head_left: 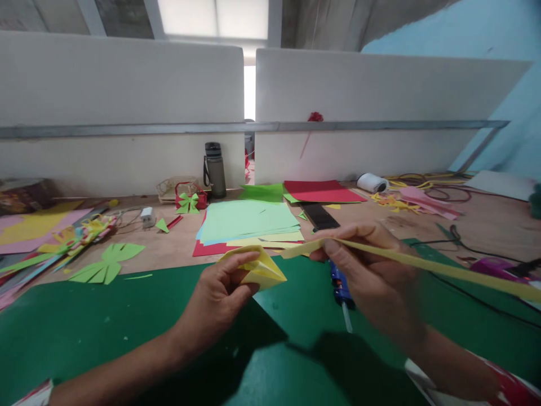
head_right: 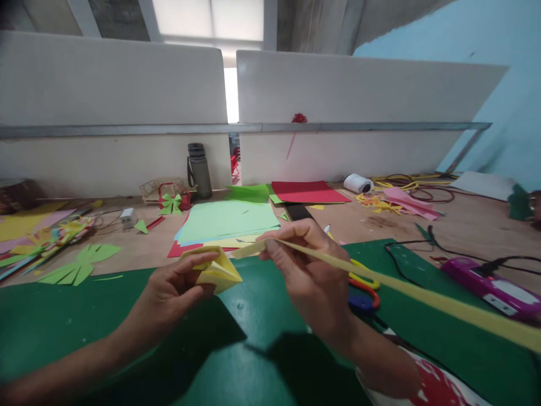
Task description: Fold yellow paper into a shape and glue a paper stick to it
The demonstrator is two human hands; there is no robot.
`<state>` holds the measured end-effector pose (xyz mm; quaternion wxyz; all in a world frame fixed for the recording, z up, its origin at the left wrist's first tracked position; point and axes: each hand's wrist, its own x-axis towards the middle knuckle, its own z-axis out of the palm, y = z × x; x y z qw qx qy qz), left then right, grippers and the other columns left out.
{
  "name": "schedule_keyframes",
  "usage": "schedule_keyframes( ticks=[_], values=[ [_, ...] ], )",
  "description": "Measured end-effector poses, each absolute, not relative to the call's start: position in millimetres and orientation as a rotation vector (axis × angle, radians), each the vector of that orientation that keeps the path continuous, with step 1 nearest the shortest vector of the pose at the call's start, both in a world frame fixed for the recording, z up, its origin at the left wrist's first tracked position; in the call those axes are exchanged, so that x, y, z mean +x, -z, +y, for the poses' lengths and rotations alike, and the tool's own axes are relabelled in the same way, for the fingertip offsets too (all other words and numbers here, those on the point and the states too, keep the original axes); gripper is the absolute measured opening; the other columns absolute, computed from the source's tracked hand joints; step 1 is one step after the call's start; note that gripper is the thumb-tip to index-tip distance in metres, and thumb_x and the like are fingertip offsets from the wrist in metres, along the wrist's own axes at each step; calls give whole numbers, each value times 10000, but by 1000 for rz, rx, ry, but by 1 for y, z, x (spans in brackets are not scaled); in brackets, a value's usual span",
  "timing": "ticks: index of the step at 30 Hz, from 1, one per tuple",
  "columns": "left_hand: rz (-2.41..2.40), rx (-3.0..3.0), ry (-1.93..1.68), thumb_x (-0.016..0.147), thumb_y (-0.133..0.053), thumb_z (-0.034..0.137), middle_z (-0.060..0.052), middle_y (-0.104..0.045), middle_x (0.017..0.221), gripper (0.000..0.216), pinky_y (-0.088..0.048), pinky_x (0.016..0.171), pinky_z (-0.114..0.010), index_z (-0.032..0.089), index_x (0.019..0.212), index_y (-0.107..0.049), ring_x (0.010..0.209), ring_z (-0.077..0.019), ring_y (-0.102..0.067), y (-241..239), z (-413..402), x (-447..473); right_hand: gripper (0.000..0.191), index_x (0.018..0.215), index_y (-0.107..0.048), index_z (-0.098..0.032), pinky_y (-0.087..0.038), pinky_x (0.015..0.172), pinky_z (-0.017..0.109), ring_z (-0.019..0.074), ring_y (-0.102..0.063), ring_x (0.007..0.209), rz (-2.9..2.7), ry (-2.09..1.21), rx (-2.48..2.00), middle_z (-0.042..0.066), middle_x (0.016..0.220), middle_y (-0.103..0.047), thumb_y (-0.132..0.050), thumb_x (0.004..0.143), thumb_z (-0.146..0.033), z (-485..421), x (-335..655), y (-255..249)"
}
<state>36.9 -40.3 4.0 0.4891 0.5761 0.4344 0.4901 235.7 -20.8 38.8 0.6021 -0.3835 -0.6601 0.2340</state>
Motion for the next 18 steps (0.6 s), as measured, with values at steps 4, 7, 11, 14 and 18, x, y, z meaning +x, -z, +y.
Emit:
schedule_keyframes(
  ticks=[4,7,11,14,18],
  values=[
    [1096,1456,-1196,725,-607,125,-87,-627,1175,369,-536,851,-300,152,1092,-595,930,-189,-662,-2,-38,34,75,794,-538,-221,-511,606,269,147,-630,621,-1544,-520,-1047,0,728,-638,-571,824,-281,-1,240,-35],
    [1137,1532,-1224,726,-605,126,-89,-621,1186,353,-524,884,-313,146,1078,-607,939,-195,-661,-1,-34,30,72,805,-579,-204,-466,618,259,145,-600,649,-1835,-384,-1074,2,731,-625,-531,833,-249,12,243,-26],
    [1194,1579,-1270,731,-603,138,-92,-616,1192,342,-519,899,-323,138,1073,-612,963,-208,-654,-2,-27,24,194,724,-615,-179,-392,595,250,134,-520,604,-2082,-304,-1152,-5,630,-578,-476,845,-238,18,243,-16],
    [1215,1592,-1251,743,-595,131,-97,-619,1189,356,-514,908,-320,126,1099,-595,968,-204,-653,-1,-24,22,206,685,-616,-172,-337,526,238,115,-450,523,-2093,-311,-1198,-29,529,-496,-478,826,-232,21,241,-11],
    [1225,1618,-1221,751,-587,109,-96,-623,1188,349,-521,900,-306,125,1099,-595,953,-191,-659,1,-23,22,219,627,-586,-162,-313,495,232,109,-444,503,-2105,-337,-1217,-25,529,-496,-487,805,-245,29,241,-2]
  ],
)
